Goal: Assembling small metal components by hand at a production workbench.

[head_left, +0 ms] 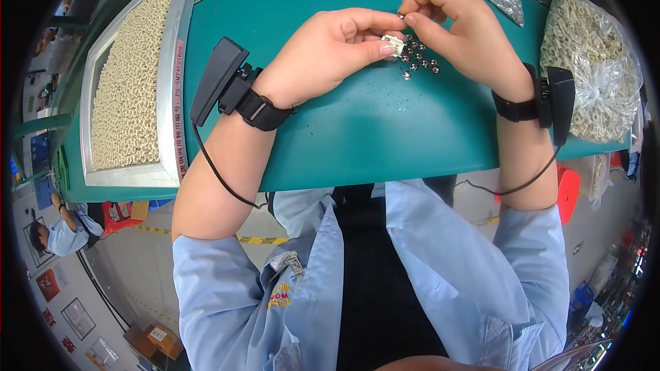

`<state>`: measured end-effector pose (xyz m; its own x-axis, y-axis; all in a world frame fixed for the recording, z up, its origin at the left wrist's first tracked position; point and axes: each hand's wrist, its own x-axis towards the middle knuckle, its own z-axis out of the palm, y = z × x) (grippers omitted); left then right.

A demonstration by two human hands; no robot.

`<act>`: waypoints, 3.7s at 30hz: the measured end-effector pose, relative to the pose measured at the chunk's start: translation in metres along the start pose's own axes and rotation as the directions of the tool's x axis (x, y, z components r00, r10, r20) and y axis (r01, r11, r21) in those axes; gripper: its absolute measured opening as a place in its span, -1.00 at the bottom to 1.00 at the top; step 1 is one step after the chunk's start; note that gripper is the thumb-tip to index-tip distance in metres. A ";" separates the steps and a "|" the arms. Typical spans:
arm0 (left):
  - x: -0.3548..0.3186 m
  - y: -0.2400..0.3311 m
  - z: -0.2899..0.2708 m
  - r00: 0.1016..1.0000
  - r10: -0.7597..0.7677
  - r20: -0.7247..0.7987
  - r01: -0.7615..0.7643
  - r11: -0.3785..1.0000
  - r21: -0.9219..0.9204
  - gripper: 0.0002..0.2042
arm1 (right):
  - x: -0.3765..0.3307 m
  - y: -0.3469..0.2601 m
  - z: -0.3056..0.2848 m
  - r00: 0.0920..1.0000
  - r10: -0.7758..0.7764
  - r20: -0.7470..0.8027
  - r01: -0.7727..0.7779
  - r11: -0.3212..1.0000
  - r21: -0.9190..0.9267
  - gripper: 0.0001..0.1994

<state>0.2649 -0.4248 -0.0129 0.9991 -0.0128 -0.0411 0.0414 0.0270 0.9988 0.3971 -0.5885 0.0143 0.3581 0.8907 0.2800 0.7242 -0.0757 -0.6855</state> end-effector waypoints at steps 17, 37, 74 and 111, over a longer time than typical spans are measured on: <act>0.004 -0.004 -0.010 0.994 0.077 -0.074 -0.085 0.990 -0.110 -0.67 | -0.001 0.009 0.000 0.992 0.123 0.007 -0.117 0.921 0.373 -0.90; 0.008 -0.007 -0.013 0.976 0.174 -0.129 -0.203 0.942 -0.267 -0.61 | -0.001 -0.001 0.007 0.983 0.167 0.071 -0.181 0.901 0.395 -0.88; 0.004 -0.007 -0.005 0.971 0.148 -0.189 -0.213 0.898 -0.385 -0.61 | -0.001 0.000 0.011 0.956 0.284 0.071 -0.263 0.726 0.636 -0.93; 0.002 -0.001 -0.007 0.969 0.123 -0.214 -0.212 0.861 -0.463 -0.63 | 0.000 -0.023 0.009 0.879 -0.339 -0.334 0.387 0.918 0.087 -0.89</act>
<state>0.2664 -0.4180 -0.0141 0.9757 0.2050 0.0774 -0.1706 0.4890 0.8554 0.3753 -0.5830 0.0243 0.2663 0.6593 0.7031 0.7519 0.3143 -0.5795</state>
